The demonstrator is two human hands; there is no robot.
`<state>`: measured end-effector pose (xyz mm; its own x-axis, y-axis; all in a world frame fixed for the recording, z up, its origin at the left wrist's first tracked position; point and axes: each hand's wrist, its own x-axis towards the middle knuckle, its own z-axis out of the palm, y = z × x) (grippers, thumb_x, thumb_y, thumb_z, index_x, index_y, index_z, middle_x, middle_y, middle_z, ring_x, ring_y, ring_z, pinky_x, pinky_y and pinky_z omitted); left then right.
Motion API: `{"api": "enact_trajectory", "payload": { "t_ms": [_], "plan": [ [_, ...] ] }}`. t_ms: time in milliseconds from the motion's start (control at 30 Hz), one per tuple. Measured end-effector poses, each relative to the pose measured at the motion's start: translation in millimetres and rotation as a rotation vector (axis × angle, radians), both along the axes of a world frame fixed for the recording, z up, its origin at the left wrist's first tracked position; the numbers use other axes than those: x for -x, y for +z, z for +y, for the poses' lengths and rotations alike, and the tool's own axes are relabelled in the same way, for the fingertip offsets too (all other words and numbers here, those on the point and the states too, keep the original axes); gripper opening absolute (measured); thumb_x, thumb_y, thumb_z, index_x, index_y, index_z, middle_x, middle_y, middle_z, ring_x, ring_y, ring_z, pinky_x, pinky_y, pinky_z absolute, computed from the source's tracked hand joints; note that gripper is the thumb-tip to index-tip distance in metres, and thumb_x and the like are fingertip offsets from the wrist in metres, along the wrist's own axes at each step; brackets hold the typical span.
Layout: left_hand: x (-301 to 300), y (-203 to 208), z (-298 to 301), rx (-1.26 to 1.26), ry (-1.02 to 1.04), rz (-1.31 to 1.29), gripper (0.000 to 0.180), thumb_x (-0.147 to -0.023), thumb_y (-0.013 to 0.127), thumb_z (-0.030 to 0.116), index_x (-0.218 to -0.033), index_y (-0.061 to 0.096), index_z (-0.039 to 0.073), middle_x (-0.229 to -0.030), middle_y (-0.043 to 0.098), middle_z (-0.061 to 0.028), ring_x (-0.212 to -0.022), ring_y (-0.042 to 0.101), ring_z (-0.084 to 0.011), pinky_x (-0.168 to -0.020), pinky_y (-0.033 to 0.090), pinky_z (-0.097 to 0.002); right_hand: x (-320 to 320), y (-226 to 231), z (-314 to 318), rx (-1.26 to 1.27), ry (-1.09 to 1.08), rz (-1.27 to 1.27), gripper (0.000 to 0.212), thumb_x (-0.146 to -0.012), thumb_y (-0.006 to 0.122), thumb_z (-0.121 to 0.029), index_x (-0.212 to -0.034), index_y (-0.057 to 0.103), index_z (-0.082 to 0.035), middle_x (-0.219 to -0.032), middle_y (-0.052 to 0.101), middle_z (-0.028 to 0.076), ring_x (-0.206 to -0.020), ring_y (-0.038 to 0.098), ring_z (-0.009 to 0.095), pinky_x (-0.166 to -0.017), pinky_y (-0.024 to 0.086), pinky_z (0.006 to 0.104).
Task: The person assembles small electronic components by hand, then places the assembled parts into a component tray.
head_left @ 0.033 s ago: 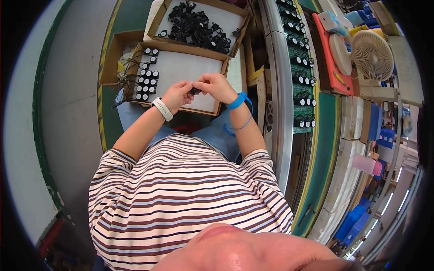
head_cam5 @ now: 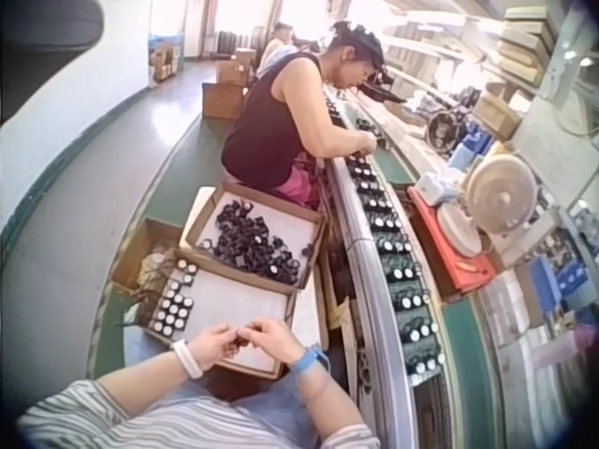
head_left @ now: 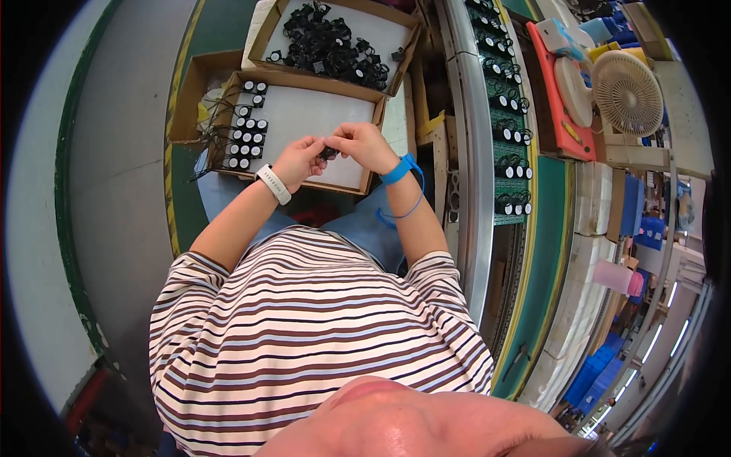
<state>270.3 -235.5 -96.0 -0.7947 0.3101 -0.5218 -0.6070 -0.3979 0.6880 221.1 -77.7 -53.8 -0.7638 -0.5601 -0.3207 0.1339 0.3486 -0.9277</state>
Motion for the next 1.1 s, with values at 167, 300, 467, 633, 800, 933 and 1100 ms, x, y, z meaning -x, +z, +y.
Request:
{"api": "enact_trajectory", "payload": {
  "t_ms": [167,300,467,633,800,933,1100],
  "plan": [
    [-1.6,0.3,0.7,0.003,0.041,0.103,0.021,-0.088,0.041,0.025,-0.087,0.049,0.006,-0.077,0.055,-0.0025,-0.058,0.047,-0.0057,-0.052,0.04,-0.0181,7.2,-23.1,-4.9,0.055,-0.048,0.136,0.019,-0.076,0.057,-0.018,-0.078,0.056,0.001,-0.066,0.056,0.003,-0.059,0.049,0.007,-0.053,0.04,0.0203],
    [0.8,-0.4,3.2,-0.053,0.111,0.086,0.022,-0.087,0.041,0.025,-0.091,0.049,0.005,-0.079,0.055,-0.0033,-0.061,0.049,-0.0068,-0.055,0.041,-0.0184,13.4,-47.7,-8.1,0.185,-0.13,0.041,0.02,-0.076,0.058,-0.019,-0.077,0.057,0.001,-0.067,0.057,0.003,-0.059,0.05,0.008,-0.053,0.041,0.0213],
    [6.2,-3.0,-3.8,0.053,0.072,0.145,0.021,-0.085,0.047,0.018,-0.098,0.048,0.002,-0.085,0.055,-0.0046,-0.069,0.052,-0.0088,-0.06,0.043,-0.0201,18.5,-38.3,-13.3,0.137,-0.112,-0.026,0.02,-0.076,0.058,-0.019,-0.078,0.057,0.0,-0.067,0.055,0.002,-0.06,0.049,0.008,-0.053,0.041,0.0214],
    [25.3,-15.5,-11.3,0.031,0.084,0.13,0.02,-0.08,0.054,0.014,-0.096,0.05,0.003,-0.082,0.055,-0.0032,-0.069,0.053,-0.0097,-0.063,0.044,-0.0207,25.0,-53.9,-17.6,0.132,-0.144,0.031,0.02,-0.075,0.058,-0.019,-0.082,0.057,0.0,-0.069,0.055,0.003,-0.061,0.049,0.008,-0.055,0.041,0.022],
    [53.4,-23.7,-26.0,-0.032,-0.003,0.064,0.022,-0.081,0.052,0.016,-0.1,0.049,0.006,-0.084,0.055,-0.0019,-0.076,0.053,-0.0101,-0.069,0.043,-0.0246,33.0,-46.8,-20.2,0.147,-0.134,0.212,0.024,-0.07,0.061,-0.014,-0.09,0.056,-0.001,-0.077,0.056,0.006,-0.061,0.049,0.011,-0.057,0.042,0.0235],
    [69.2,-14.8,-28.0,-0.059,-0.053,0.013,0.035,-0.081,0.052,0.019,-0.112,0.043,0.007,-0.089,0.055,-0.0035,-0.078,0.053,-0.0112,-0.07,0.043,-0.0246,48.9,-38.8,-18.0,0.057,-0.075,0.133,0.026,-0.072,0.06,-0.008,-0.096,0.054,-0.001,-0.077,0.054,0.001,-0.068,0.049,0.006,-0.06,0.042,0.0204],
    [106.2,-37.1,-79.2,0.995,-0.159,0.607,0.038,-0.077,0.057,0.023,-0.11,0.048,0.007,-0.1,0.055,-0.007,-0.086,0.054,-0.0166,-0.072,0.043,-0.0288,77.6,-51.7,-7.1,-0.013,-0.242,0.341,0.026,-0.069,0.062,-0.008,-0.094,0.055,-0.003,-0.077,0.053,0.001,-0.065,0.046,0.007,-0.058,0.041,0.0204]
  ]
}}
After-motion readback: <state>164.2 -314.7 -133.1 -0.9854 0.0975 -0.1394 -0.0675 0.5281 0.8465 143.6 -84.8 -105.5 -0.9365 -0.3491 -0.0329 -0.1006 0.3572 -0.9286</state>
